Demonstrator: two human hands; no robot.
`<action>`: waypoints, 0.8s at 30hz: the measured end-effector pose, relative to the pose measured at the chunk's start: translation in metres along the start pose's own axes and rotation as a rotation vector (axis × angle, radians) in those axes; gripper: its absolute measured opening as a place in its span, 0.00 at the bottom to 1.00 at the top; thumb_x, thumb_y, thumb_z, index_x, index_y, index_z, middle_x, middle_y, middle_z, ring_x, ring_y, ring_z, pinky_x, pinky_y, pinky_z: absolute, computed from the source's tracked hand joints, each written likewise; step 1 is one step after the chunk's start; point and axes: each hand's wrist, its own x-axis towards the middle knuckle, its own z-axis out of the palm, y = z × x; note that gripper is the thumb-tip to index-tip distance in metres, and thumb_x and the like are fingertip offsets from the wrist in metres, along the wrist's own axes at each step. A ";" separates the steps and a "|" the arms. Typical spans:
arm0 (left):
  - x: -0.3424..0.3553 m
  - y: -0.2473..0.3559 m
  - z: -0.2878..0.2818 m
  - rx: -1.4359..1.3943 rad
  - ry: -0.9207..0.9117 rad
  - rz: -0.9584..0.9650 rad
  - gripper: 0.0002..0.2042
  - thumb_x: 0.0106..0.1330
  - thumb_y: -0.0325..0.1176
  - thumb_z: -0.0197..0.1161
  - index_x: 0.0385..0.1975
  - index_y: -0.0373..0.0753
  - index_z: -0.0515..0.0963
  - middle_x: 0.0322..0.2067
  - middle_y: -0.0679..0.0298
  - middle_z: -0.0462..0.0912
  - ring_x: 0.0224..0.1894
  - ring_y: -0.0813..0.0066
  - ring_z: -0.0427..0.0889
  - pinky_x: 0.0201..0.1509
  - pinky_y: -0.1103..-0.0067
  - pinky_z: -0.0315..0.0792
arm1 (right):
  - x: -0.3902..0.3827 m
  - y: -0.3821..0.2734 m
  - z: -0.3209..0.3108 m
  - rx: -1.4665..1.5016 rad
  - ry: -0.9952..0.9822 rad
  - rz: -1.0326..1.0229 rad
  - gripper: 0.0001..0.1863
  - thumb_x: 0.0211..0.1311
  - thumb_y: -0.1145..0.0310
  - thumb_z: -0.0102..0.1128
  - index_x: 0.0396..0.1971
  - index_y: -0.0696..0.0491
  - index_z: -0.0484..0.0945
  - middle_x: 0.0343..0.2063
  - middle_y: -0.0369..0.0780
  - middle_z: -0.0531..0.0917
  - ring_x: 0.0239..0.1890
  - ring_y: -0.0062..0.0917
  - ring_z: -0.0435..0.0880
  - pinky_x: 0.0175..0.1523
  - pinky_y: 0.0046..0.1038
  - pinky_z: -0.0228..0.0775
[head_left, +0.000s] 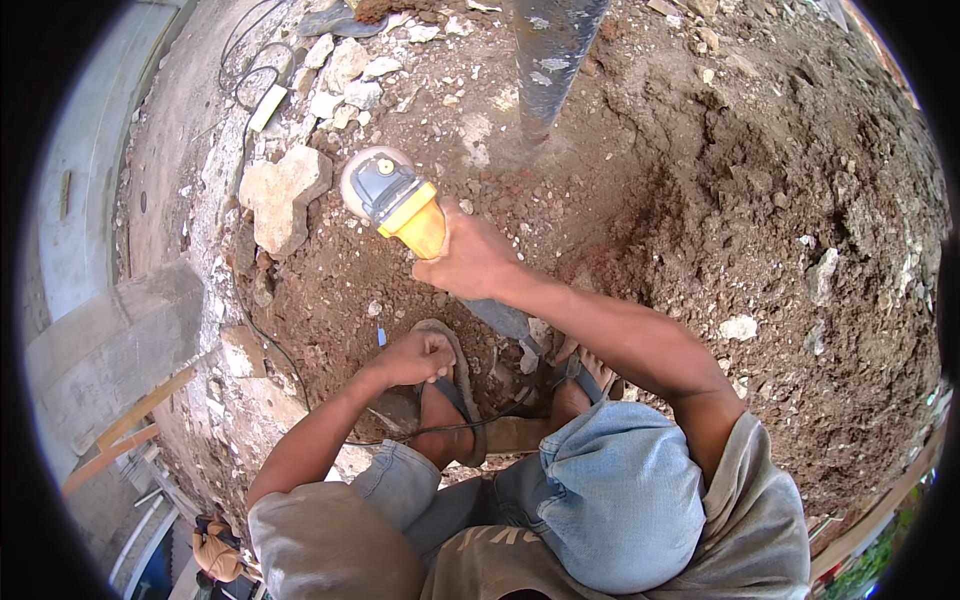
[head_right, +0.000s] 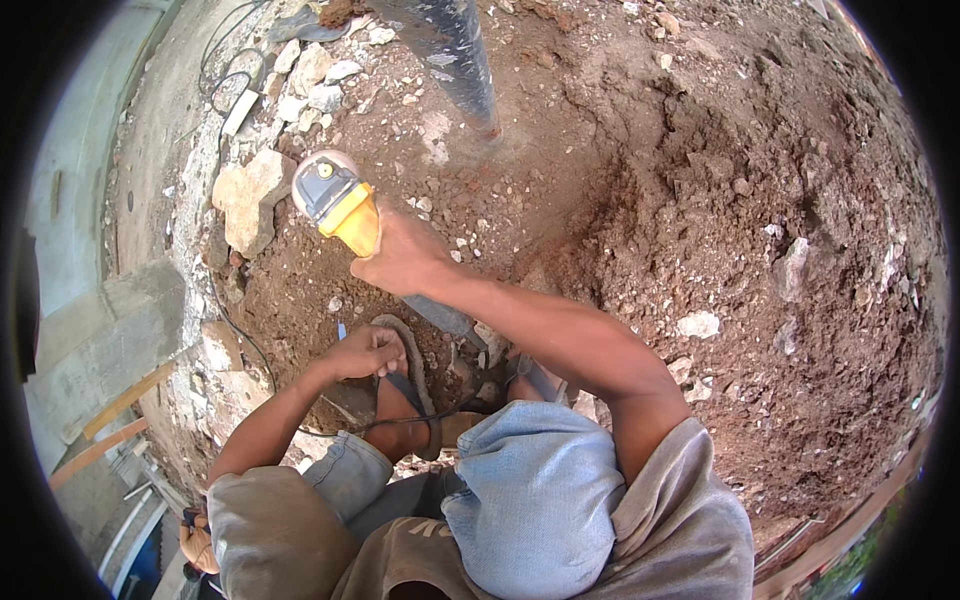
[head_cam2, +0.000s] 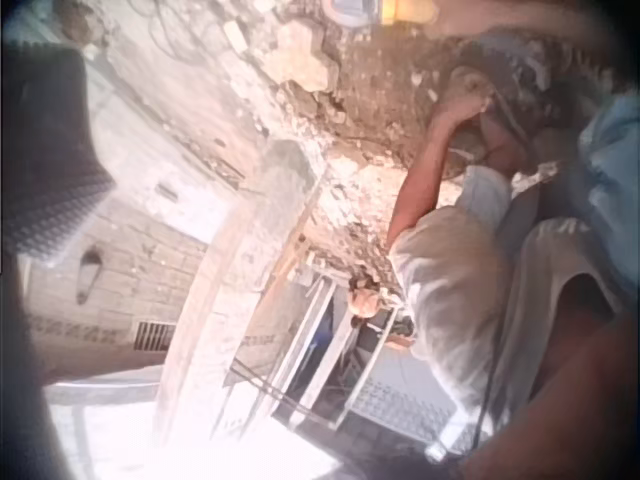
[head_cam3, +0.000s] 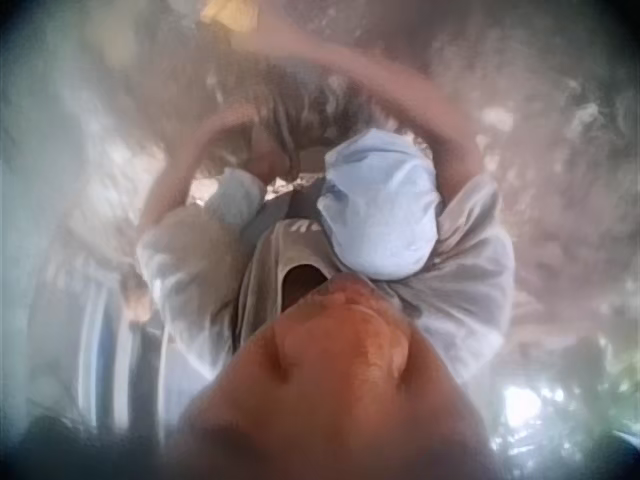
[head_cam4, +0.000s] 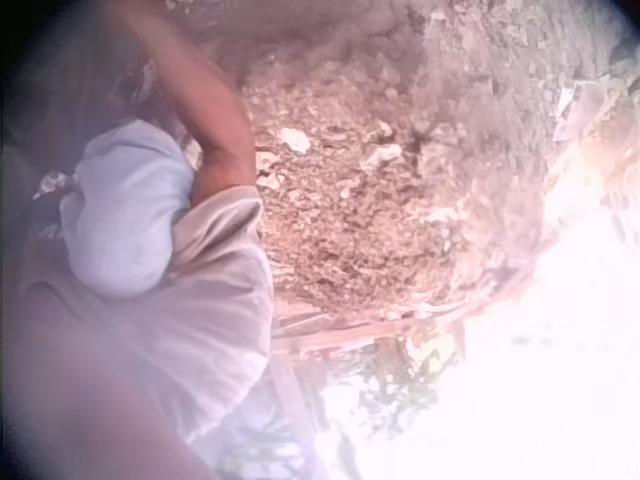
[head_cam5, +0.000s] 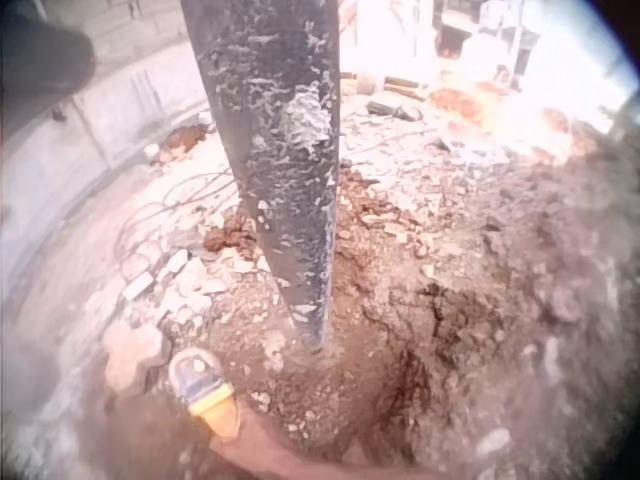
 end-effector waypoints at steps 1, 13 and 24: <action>0.014 0.003 0.015 -0.299 0.045 0.013 0.18 0.61 0.38 0.59 0.44 0.30 0.78 0.34 0.56 0.83 0.40 0.67 0.83 0.48 0.71 0.75 | 0.001 0.012 0.002 0.011 0.017 0.031 0.37 0.46 0.60 0.68 0.55 0.63 0.67 0.42 0.55 0.83 0.47 0.47 0.84 0.53 0.39 0.76; 0.184 0.044 0.073 -0.440 0.597 0.436 0.38 0.49 0.39 0.76 0.55 0.27 0.62 0.46 0.49 0.80 0.48 0.58 0.83 0.52 0.66 0.75 | 0.072 0.148 0.034 -0.039 0.382 0.302 0.34 0.46 0.58 0.71 0.50 0.63 0.71 0.42 0.56 0.84 0.47 0.49 0.85 0.53 0.42 0.76; 0.217 0.060 0.071 -0.466 0.854 0.319 0.39 0.46 0.44 0.79 0.52 0.29 0.64 0.42 0.45 0.82 0.47 0.49 0.84 0.50 0.63 0.76 | 0.099 0.149 0.015 -0.073 0.433 0.368 0.37 0.44 0.56 0.71 0.51 0.65 0.72 0.44 0.58 0.83 0.50 0.49 0.83 0.57 0.41 0.74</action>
